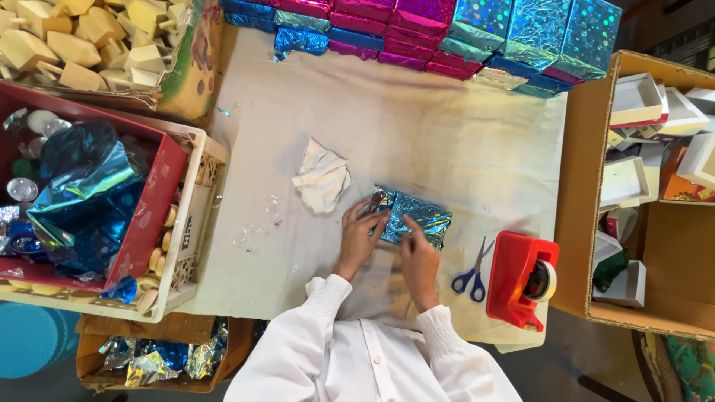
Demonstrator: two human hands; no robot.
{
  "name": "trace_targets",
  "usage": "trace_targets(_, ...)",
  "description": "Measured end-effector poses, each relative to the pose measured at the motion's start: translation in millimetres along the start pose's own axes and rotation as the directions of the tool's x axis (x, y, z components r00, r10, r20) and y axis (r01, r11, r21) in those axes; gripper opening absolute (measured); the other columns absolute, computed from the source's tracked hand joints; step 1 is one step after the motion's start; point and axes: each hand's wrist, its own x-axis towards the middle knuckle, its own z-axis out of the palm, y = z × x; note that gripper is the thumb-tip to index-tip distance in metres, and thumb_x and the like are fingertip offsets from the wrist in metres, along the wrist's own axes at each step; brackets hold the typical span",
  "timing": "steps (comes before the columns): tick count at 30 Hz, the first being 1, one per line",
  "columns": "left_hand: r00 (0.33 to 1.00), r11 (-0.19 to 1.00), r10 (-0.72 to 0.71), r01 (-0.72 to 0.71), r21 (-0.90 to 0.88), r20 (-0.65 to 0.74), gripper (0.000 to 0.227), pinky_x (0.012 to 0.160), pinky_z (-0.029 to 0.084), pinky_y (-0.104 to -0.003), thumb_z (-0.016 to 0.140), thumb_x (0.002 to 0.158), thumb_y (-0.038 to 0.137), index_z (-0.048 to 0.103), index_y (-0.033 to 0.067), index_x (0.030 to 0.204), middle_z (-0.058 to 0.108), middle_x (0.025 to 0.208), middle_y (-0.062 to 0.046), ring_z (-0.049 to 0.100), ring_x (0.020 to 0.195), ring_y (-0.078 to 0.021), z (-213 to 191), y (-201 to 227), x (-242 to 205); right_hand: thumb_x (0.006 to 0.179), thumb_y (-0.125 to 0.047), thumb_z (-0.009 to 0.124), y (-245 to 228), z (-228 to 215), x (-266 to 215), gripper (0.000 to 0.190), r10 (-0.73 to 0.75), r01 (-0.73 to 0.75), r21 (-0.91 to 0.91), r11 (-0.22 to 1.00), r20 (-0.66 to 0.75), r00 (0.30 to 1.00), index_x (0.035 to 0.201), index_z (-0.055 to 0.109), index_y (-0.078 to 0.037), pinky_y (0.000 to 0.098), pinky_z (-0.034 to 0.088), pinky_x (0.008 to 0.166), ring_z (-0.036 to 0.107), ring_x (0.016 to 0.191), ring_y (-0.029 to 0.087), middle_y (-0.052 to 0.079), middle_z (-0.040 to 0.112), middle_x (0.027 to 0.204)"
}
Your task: The person wraps a small rectangular box with shiny blue foil paper. They fold the paper around the box, smooth the edges, and secure the wrapping with clear tape. The wrapped box is then placed on a stack of other wrapped boxes.
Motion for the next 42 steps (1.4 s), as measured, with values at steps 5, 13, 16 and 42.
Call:
trace_targets(5,1.0,1.0,0.002,-0.002,0.0,0.01,0.026,0.112,0.031,-0.044,0.063,0.102,0.03,0.079,0.0162,0.116,0.077,0.12,0.002,0.051,0.136,-0.0253,2,-2,-1,0.099,-0.032,0.062,-26,3,-14,0.066,-0.004,0.147,-0.491,0.859,0.281,0.96,0.158,0.036,-0.018,0.0478,0.047,0.046,0.062,0.049,0.034,0.016,0.067,0.06)
trace_targets(13,0.994,0.999,-0.035,0.033,-0.021,-0.1,0.026,0.111,0.034,-0.045,0.063,0.1,0.031,0.082,0.0151,0.108,0.078,0.111,-0.001,0.052,0.132,-0.0287,-1,-10,-4,0.083,-0.023,0.07,37,9,30,0.046,-0.059,0.23,-0.395,0.89,0.399,0.915,0.129,0.07,-0.028,0.0489,0.054,0.055,0.069,0.064,0.038,0.016,0.074,0.076)
trace_targets(16,0.953,0.977,-0.205,0.184,-0.112,-0.222,0.026,0.1,0.044,-0.04,0.061,0.103,0.029,0.082,0.0135,0.1,0.079,0.103,-0.005,0.061,0.113,-0.0267,-10,-18,-20,0.097,-0.012,0.057,14,-36,68,0.041,0.279,-0.388,0.174,0.905,0.446,0.851,0.136,0.07,-0.017,0.0494,0.054,0.06,0.064,0.069,0.042,0.022,0.066,0.076)
trace_targets(42,0.955,0.731,-0.262,0.29,-0.618,0.138,0.04,0.091,0.051,-0.026,0.057,0.105,0.029,0.065,0.006,0.137,0.068,0.123,-0.004,0.061,0.111,-0.012,10,-11,-8,0.098,-0.022,0.057,153,-11,47,0.034,0.232,-0.363,0.771,0.524,0.281,0.931,0.126,0.066,-0.005,0.0304,0.058,0.091,0.07,0.103,0.013,0.003,0.072,0.117)
